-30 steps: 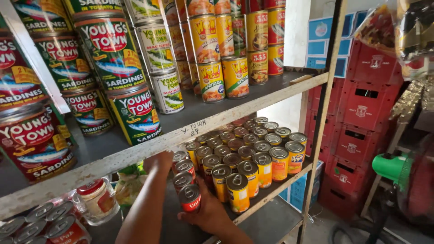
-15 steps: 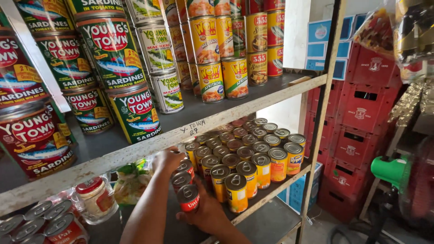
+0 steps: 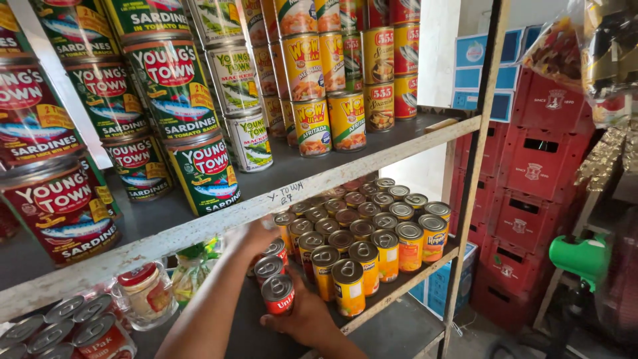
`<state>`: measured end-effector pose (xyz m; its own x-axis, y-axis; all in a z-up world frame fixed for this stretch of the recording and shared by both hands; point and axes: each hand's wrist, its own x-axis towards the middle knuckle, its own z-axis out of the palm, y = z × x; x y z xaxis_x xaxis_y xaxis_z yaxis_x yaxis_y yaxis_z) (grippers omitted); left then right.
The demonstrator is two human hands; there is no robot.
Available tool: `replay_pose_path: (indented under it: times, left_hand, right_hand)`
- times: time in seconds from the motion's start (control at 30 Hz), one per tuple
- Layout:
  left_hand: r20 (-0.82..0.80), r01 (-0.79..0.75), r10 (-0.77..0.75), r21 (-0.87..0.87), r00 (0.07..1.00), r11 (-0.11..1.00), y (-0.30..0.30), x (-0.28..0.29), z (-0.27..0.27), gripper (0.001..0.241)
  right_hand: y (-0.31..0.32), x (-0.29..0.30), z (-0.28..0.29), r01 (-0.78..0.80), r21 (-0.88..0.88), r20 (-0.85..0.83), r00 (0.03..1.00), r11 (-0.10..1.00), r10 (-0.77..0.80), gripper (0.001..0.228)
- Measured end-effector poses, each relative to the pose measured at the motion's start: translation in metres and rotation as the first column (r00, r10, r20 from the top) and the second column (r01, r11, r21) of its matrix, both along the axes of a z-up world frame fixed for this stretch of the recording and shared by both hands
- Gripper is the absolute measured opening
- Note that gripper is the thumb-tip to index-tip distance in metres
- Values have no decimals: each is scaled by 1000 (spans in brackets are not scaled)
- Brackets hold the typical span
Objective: Organizing and stacking various brands of canned goods on metal shelves in a store.
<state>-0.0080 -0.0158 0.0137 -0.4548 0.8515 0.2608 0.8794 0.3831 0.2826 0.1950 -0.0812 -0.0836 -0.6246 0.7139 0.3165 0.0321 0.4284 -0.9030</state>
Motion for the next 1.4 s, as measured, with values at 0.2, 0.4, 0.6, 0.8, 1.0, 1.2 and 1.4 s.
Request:
replay_pose_path:
  times: [0.2,0.4,0.6,0.8,1.0,1.2,1.4]
  left_hand:
    - [-156,2,-63,-364,986,931,-17,45,19,52]
    - [-190,85,-128,-221,973,972,2,8,-14,42]
    - [-233,133,-195,-256,953,958,9,2,-15,37]
    - [-191,119,-156,-191,969,974,24,-25,-27,32]
    - [-140,235,-240,-47,961,971,-24,-7,-3,32]
    - [193,-125,36,477,981,870,-58,-2,-79,80]
    - [677,-253,-254,555,691,793,-37,-24,-120,97]
  right_hand:
    - [0,-1,-3,19,10,17,1000,1000,-20,118]
    - [-1,1,1,34,30,50,998,999,-36,119]
    - [-4,4,9,52,37,114,992,998,-56,119]
    - [3,1,-2,32,97,89,995,995,-41,117]
    - [13,-6,-24,11,146,-26,1000,989,-7,116]
    - [17,-9,-27,-50,95,-48,997,994,55,115]
    - [2,-4,-10,-35,-46,-23,999,998,34,113]
